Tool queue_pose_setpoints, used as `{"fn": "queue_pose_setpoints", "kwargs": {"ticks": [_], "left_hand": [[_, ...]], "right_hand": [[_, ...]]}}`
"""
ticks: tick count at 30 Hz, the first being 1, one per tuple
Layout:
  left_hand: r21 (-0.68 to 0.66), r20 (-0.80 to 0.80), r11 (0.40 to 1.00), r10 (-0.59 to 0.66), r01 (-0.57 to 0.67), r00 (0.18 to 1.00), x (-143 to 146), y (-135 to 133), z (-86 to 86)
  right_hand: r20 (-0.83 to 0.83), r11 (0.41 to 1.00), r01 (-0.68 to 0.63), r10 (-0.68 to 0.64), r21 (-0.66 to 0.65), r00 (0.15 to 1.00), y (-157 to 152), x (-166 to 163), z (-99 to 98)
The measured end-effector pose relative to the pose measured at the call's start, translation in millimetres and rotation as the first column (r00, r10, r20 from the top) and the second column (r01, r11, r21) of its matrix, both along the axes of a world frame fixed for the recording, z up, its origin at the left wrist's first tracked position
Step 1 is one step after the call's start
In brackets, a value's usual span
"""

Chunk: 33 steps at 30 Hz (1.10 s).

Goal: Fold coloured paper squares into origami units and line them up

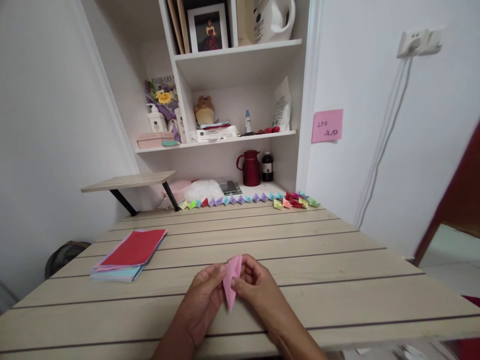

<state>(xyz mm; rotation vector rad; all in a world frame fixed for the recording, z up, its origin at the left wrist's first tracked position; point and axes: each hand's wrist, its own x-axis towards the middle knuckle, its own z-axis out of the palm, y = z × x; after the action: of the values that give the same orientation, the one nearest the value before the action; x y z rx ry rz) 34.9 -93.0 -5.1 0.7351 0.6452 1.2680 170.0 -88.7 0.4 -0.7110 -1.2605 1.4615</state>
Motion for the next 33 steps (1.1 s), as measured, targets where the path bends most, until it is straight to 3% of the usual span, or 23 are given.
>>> {"fn": "queue_pose_setpoints", "kwargs": {"ticks": [6,9,11,13,15,16,18,21,23,27,30,33], "left_hand": [[0.017,-0.076,0.999,0.029,-0.027,0.997,-1.9,-1.1,-3.7],[0.064,-0.277,0.977,0.215,-0.205,0.937,-7.4,-1.9,-8.3],[0.182,-0.419,0.893,0.449,-0.412,0.789,-13.0,-4.5,-11.0],[0.380,-0.489,0.731,0.679,-0.566,0.548,-18.0,-10.4,-12.1],[0.573,-0.488,0.587,0.805,-0.572,0.337,-19.8,-19.2,-11.4],[0.637,-0.486,0.556,0.827,-0.534,0.283,-19.1,-24.1,-10.7],[0.700,-0.507,0.571,0.820,-0.430,0.265,-14.7,-33.0,-9.8],[0.704,-0.600,0.669,0.740,-0.240,0.302,-5.9,-39.3,-11.1],[0.675,-0.673,0.722,0.687,-0.153,0.274,-3.0,-38.7,-13.8],[0.663,-0.744,0.745,0.667,-0.073,0.043,-7.5,-36.7,-20.0],[0.672,-0.726,0.739,0.670,0.049,-0.152,-14.2,-40.6,-23.4],[0.657,-0.694,0.741,0.667,0.141,-0.270,-18.7,-45.2,-27.1]], "right_hand": [[0.256,0.979,0.165,-0.190,0.117,0.948,4.8,0.6,-12.4],[0.350,0.963,0.207,-0.257,0.174,0.901,6.4,0.5,-17.6],[0.379,0.958,0.217,-0.274,0.186,0.884,7.6,0.1,-20.5],[0.399,0.955,0.223,-0.286,0.197,0.871,8.6,-0.8,-23.0],[0.416,0.948,0.233,-0.306,0.218,0.856,9.0,-2.0,-24.4],[0.425,0.944,0.237,-0.317,0.231,0.848,8.8,-2.7,-24.6],[0.451,0.934,0.242,-0.341,0.265,0.825,8.0,-3.9,-24.0],[0.497,0.920,0.237,-0.371,0.314,0.785,6.6,-5.3,-22.4],[0.514,0.916,0.221,-0.373,0.334,0.772,6.1,-5.6,-21.8],[0.593,0.918,0.128,-0.344,0.375,0.728,4.3,-5.1,-21.4],[0.697,0.898,0.051,-0.375,0.438,0.611,1.0,-2.9,-21.4],[0.766,0.883,-0.008,-0.402,0.469,0.503,-2.2,2.0,-21.9]]}}
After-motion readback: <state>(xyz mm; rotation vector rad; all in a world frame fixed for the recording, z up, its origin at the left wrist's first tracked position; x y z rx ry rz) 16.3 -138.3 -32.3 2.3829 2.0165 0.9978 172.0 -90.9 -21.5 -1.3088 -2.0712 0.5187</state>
